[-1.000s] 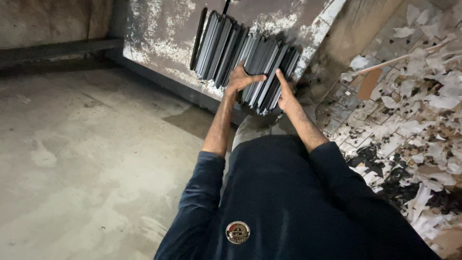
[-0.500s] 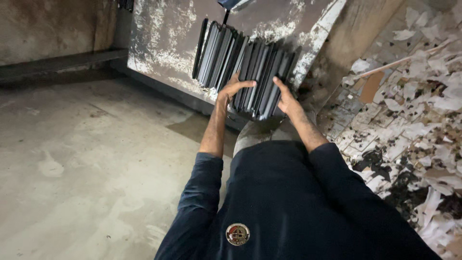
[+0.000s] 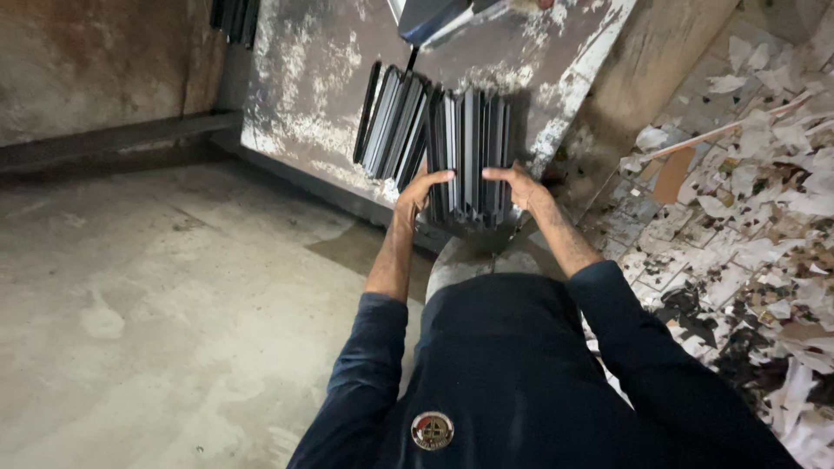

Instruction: The person gathers black picture frame moulding strips from piles on the floor, aligning them into a bundle by hand. They lift the bundle, carry it across the workshop, and place it onto a work table.

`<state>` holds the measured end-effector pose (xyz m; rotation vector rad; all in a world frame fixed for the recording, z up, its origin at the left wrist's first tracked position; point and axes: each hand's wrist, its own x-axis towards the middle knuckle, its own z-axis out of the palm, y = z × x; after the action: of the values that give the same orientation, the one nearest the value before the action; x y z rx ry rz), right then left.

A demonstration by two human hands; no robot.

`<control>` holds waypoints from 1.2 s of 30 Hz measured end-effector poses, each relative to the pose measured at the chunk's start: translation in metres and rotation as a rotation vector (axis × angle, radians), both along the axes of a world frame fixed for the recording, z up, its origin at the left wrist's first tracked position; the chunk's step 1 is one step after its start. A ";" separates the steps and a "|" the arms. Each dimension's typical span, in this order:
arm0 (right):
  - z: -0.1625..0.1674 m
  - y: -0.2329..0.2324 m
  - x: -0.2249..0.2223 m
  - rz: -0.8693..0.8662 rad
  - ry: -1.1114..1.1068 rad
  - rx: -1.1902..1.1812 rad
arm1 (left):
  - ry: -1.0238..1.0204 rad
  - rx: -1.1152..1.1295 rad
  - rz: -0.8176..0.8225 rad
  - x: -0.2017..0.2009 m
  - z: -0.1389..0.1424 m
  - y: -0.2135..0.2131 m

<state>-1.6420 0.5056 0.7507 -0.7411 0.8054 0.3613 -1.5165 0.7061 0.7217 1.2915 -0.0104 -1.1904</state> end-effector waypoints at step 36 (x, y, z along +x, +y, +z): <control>0.131 -0.366 -0.392 -0.620 -0.284 -0.090 | 0.073 -0.132 -0.573 -0.278 0.169 -0.477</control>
<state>-2.0339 0.1398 0.8815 -0.5728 0.7413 -0.3327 -1.7948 0.2292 0.8909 1.1595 -0.4230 -1.6906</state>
